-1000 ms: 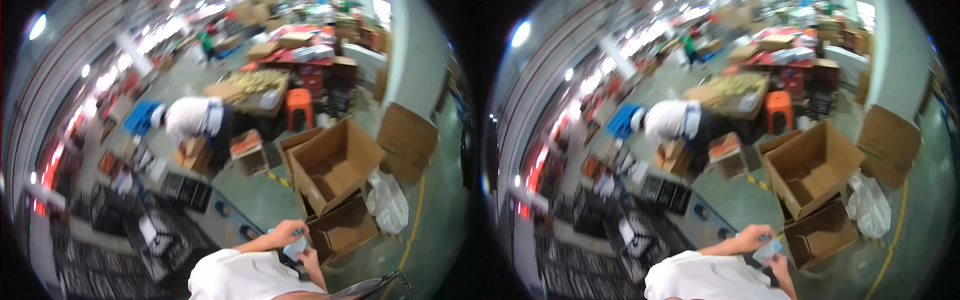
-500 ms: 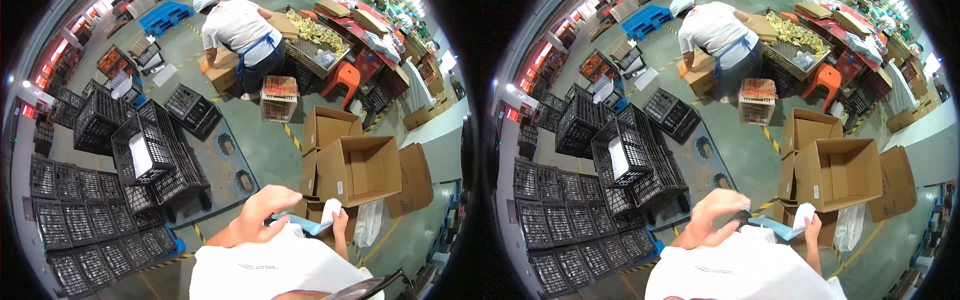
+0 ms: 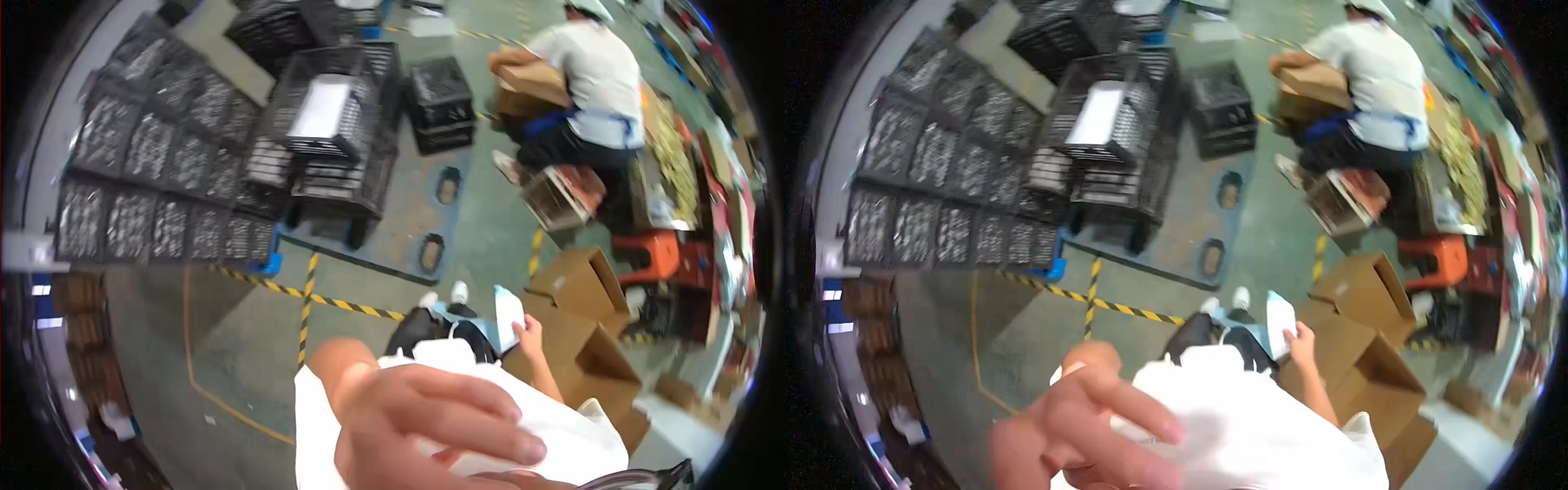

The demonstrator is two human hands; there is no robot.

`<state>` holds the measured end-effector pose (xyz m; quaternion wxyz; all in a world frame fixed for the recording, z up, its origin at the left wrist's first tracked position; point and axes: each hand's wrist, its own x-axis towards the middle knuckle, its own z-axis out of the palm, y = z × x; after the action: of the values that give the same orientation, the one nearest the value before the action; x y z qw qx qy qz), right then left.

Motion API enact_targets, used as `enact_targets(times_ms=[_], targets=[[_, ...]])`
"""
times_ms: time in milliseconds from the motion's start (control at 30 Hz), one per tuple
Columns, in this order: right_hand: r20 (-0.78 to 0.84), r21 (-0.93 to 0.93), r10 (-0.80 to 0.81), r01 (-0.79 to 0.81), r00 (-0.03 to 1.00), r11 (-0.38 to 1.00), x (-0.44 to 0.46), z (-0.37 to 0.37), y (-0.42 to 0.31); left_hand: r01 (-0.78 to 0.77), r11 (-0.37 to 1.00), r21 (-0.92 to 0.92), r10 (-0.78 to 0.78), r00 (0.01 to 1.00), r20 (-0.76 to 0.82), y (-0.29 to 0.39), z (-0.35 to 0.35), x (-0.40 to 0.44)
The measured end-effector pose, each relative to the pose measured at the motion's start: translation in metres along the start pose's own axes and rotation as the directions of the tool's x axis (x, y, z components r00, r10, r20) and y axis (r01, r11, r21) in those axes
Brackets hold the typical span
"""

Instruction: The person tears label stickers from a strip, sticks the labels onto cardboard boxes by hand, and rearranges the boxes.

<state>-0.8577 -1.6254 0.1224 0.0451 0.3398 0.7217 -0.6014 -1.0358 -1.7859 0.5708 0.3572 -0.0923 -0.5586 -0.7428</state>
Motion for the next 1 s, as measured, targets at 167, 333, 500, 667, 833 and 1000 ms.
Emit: enact_targets(times_ms=[167,333,500,667,833,1000], targets=[[0.075,-0.205,-0.068,0.082,0.995,0.975,0.066,0.008,-0.036,0.089,0.950,-0.299,0.152,0.706,0.691,-0.029,-0.128,0.049],[0.302,-0.199,-0.107,0.172,0.947,0.965,0.095,0.076,-0.049,-0.329,0.941,0.079,0.273,0.877,0.396,0.029,-0.246,0.095],[0.541,-0.469,-0.108,0.406,0.834,0.785,0.068,0.179,-0.096,-0.566,0.800,0.201,0.426,0.771,0.473,0.090,-0.337,0.132],[0.639,-0.459,-0.256,0.627,0.725,0.629,-0.001,0.281,-0.126,-0.660,0.610,0.438,0.099,0.612,0.785,0.126,-0.439,0.201],[0.737,-0.474,-0.171,0.680,0.654,0.559,-0.057,0.356,-0.152,-0.599,0.695,0.397,0.157,0.666,0.729,0.121,-0.523,0.239],[0.757,-0.514,-0.140,0.715,0.638,0.474,-0.063,0.385,-0.166,-0.641,0.668,0.377,0.251,0.672,0.697,0.112,-0.581,0.297]])
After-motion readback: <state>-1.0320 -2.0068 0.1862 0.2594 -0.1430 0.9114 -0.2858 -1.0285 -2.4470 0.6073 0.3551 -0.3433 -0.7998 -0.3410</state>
